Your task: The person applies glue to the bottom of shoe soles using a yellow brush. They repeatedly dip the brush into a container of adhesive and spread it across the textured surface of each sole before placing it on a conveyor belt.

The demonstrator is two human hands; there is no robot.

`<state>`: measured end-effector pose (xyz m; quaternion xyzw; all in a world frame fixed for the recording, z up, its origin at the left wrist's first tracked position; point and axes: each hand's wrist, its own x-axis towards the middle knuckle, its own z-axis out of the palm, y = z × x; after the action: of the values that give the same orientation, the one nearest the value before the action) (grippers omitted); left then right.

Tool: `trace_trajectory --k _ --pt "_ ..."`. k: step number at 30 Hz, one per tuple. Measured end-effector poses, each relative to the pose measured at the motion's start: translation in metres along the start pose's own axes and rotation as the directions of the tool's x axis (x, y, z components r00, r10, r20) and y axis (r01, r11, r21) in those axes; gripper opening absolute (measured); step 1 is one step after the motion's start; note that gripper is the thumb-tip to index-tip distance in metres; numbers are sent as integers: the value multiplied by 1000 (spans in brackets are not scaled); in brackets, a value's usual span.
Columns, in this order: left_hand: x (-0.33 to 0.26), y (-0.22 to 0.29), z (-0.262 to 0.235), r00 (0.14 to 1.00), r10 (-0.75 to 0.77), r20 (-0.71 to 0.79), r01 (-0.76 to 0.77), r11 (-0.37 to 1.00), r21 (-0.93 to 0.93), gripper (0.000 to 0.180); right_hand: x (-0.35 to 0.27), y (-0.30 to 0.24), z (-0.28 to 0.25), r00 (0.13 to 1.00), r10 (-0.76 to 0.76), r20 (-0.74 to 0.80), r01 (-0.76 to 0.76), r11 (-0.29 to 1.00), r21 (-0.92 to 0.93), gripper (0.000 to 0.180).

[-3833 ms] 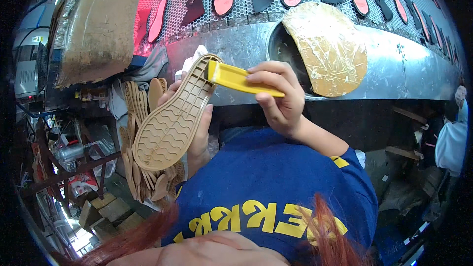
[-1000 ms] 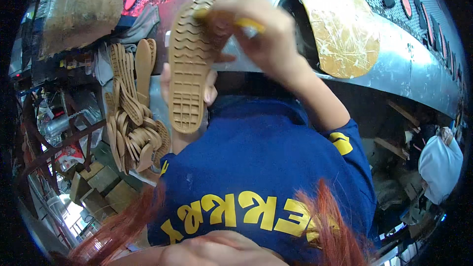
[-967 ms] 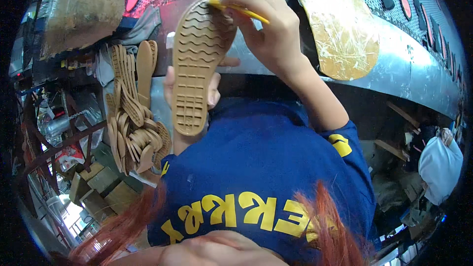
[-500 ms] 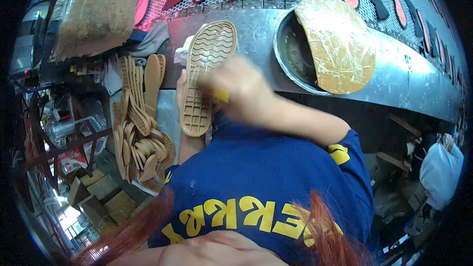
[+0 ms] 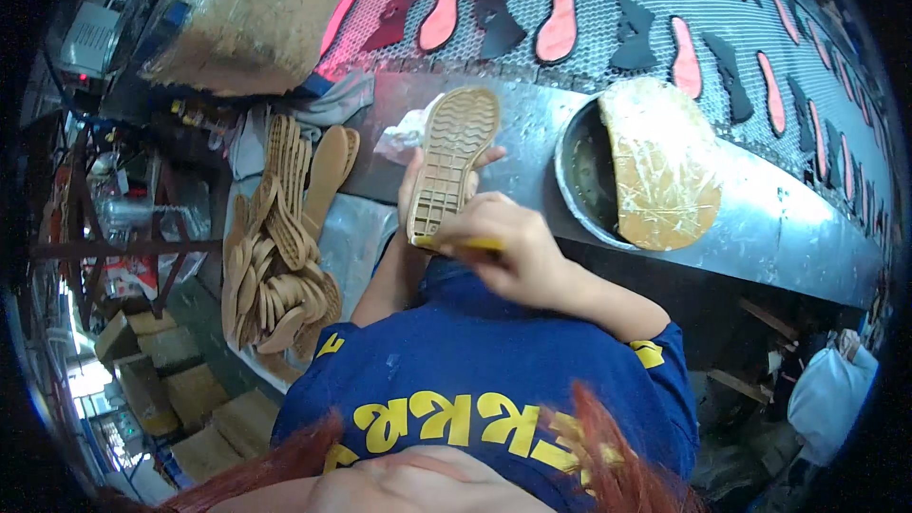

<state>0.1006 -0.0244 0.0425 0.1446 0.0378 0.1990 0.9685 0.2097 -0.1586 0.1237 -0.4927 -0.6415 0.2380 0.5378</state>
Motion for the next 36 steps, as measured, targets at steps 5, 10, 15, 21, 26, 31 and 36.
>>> trace_trajectory --k 5,10,15,21,26,31,36 --pt "105 45 26 961 -24 274 118 936 -332 64 -6 -5 -36 823 213 -527 -119 971 207 14" --pt "242 114 12 826 500 -261 -415 852 319 43 -22 -5 -54 715 -17 -699 59 998 36 19" --pt "96 38 6 725 546 420 -266 -340 902 85 -64 16 -74 597 63 -800 -178 983 -56 18" --pt "-66 108 -31 626 779 48 650 -554 520 79 -102 38 -75 623 156 -767 -530 805 -266 8" --pt "-100 133 -49 608 758 -235 794 -580 185 90 -93 45 -67 791 34 -611 -529 540 -654 16" --pt "-99 153 -60 555 758 -343 830 -476 290 88 -94 61 -58 805 69 -589 -544 480 -688 16" --pt "-114 176 -72 575 755 -316 507 -26 862 88 -97 57 -56 780 93 -619 -533 615 -581 15"
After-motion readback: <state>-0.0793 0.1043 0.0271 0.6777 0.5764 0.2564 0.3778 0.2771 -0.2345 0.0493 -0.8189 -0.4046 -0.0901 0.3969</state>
